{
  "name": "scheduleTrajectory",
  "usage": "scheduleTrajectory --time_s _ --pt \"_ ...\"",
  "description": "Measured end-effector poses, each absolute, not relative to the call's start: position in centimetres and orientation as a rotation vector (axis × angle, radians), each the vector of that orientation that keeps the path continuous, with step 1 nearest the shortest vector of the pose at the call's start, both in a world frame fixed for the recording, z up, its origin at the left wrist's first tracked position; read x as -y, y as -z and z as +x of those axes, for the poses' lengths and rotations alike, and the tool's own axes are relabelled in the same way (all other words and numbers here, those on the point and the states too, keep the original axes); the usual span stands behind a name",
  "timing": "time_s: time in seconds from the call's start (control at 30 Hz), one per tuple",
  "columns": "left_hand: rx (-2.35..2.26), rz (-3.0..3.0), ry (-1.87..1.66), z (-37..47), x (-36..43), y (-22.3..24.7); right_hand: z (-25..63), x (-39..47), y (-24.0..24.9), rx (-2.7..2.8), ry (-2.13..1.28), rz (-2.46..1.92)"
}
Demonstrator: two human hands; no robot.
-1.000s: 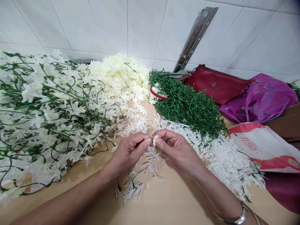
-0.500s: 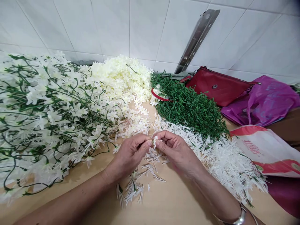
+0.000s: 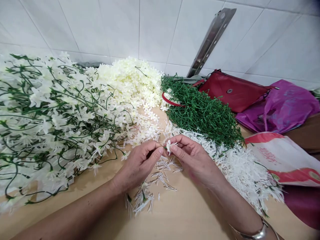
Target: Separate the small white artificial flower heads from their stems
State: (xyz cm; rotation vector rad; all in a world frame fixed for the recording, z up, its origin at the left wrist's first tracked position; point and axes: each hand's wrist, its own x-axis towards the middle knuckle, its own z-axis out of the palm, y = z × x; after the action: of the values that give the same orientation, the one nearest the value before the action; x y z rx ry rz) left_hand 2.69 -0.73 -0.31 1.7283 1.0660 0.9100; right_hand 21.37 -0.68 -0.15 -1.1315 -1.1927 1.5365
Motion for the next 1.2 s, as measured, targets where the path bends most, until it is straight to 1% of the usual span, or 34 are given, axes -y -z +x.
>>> scheduleTrajectory --time_s 0.17,0.5,0.93,1.03,1.2 --pt "-1.063 1.745 -0.890 2.8 0.8 0.4 21.3 0.6 0.5 1.267 -1.466 -1.219" --pt "-0.982 1.834 -0.918 2.5 0.6 0.8 21.5 0.8 0.5 1.321 -1.514 -1.208" --pt "-1.016 1.772 -0.952 2.7 0.6 1.0 20.8 0.8 1.1 1.246 -1.490 -1.227" --pt "-1.013 1.625 -0.990 2.6 0.6 0.8 20.8 0.7 0.4 1.206 -1.460 -1.199" --pt "-0.911 1.076 -1.180 2.4 0.2 1.2 22.1 0.2 -2.9 1.062 -1.292 -1.172"
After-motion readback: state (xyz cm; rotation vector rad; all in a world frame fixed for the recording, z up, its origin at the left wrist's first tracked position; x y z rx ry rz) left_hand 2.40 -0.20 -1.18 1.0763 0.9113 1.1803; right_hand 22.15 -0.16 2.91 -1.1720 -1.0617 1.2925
